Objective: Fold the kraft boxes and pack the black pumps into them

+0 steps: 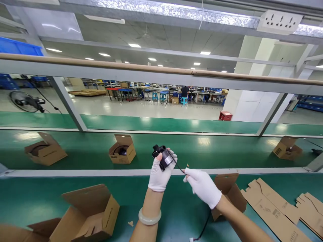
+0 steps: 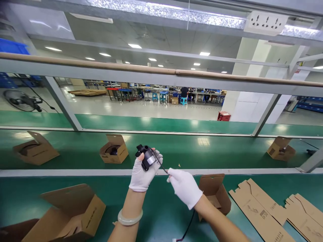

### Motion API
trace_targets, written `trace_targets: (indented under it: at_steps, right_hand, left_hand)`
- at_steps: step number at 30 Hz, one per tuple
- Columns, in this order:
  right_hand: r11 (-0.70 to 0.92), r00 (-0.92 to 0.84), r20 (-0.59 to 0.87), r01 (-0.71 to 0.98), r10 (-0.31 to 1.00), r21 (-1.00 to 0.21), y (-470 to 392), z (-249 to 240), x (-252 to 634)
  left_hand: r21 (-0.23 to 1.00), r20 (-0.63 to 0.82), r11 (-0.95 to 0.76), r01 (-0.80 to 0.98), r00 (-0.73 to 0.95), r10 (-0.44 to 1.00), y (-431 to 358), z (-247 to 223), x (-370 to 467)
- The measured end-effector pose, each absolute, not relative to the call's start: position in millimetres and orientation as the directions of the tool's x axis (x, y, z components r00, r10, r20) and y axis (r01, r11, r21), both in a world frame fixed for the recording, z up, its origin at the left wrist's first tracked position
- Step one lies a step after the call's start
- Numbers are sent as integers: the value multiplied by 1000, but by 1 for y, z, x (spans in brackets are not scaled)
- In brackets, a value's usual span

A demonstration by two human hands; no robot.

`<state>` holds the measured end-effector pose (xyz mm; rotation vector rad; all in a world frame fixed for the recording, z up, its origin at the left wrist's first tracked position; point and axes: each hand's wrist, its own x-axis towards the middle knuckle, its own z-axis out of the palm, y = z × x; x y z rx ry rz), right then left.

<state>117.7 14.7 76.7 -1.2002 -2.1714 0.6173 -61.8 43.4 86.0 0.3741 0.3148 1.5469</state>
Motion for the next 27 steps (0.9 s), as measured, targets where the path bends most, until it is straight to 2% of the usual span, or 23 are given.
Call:
trace_targets:
  at_steps: [2,3,5,8,10,12,15,17,19,22,23,25,27]
  right_hand:
    - [570,-523,231,725,821,-387,5,63,115]
    - [593,-562,189,760,805,-267,-1,59,113]
    - [631,-624,90,769,776,-107,-13,57,111]
    - [704,-704,10,710,710,-20,-32,78,113]
    - [745,-745,9,667,667,4,-43,106,119]
    - [778,-777,67,628,626,28,-48,138,127]
    - [781,-766,281,619,579,79,-37,177,140]
    - [749,-704,425,657,569,85,-18,192,144]
    - [730,-636,513,683,577,27,7,197,145]
    - [740,-576,513,644,637,-196,41,187,143]
    - [734,-568,485,619,665,-281,48,180,143]
    - [695,-563,409,605,718,-388,53,164,143]
    - [656,-558,348,671,754,-346,46,148,144]
  left_hand:
    - [339,-53,16,-941,-2,999,48,87,-64]
    - [334,-66,21,-942,-2,998,50,87,-64]
    - [437,-42,-28,-899,-51,998,53,85,-64]
    - [660,48,-218,-719,-250,967,57,76,-61]
    - [730,115,-306,-611,-332,936,59,70,-57]
    - [770,181,-343,-538,-331,926,58,67,-52]
    - [828,270,-333,-451,-201,942,52,70,-45]
    - [853,303,-313,-418,-92,949,45,75,-38]
    - [875,331,-281,-394,62,942,36,81,-32]
    - [894,369,-245,-375,306,877,25,85,-27]
    - [892,381,-249,-378,328,864,23,84,-27]
    - [874,402,-283,-395,261,878,21,82,-29]
    - [851,415,-333,-406,130,901,22,79,-33]
